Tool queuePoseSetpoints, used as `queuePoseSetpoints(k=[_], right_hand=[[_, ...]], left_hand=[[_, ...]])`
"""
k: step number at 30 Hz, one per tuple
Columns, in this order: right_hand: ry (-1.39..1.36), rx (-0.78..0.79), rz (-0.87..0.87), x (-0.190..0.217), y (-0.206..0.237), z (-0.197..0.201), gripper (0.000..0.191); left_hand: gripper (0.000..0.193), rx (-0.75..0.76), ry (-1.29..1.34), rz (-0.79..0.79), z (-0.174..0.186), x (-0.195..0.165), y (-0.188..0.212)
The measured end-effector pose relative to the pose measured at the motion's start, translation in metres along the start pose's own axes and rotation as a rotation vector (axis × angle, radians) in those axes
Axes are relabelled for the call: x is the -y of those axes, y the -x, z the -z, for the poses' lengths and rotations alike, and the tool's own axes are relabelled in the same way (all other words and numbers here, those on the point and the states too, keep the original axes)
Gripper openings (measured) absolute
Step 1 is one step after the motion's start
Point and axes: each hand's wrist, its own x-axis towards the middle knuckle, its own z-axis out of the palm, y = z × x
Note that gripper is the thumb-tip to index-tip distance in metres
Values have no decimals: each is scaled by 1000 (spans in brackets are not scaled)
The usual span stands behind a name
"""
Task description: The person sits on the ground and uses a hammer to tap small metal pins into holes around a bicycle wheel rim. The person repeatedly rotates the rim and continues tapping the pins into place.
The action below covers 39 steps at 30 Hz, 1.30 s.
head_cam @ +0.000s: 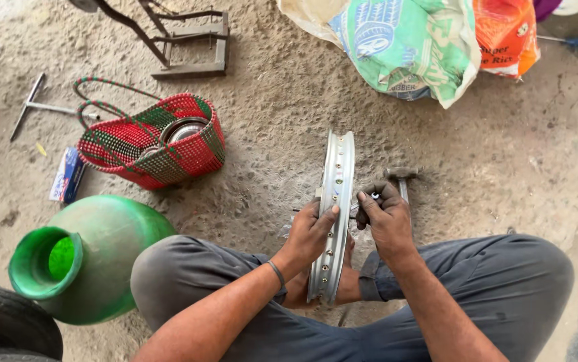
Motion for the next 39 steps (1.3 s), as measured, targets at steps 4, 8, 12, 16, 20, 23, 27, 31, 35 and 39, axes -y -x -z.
queuePoseSetpoints(k=[4, 8, 12, 16, 20, 23, 27, 31, 35, 39], right_hand=[[125, -83, 1, 2, 10, -3, 10], [242, -200, 5, -4, 50, -4, 16], [36, -149, 70, -24, 78, -7, 16], [116, -175, 196, -35, 85, -13, 12], [-77, -117, 35, -22, 80, -3, 8], [-122, -95, -104, -11, 69, 11, 6], [-166, -28, -127, -14, 51, 20, 7], [-214, -47, -272, -16, 33, 36, 4], [-316, 213, -300, -2, -9, 59, 3], [-102, 182, -335, -8, -16, 63, 6]], left_hand=[[36, -61, -202, -71, -1, -20, -4], [35, -80, -212, 24, -3, -34, -10], [39, -97, -329, -70, -5, -36, -14], [41, -110, -286, -49, -8, -33, -15], [43, -103, -244, 74, -10, -23, -17], [52, -41, -296, 200, -12, -10, -21], [48, -51, -169, 138, -14, 6, -31], [46, -45, -100, 152, -14, 18, -36], [41, -26, -71, 154, -14, 22, -32], [42, -62, -63, 188, -9, 17, -34]])
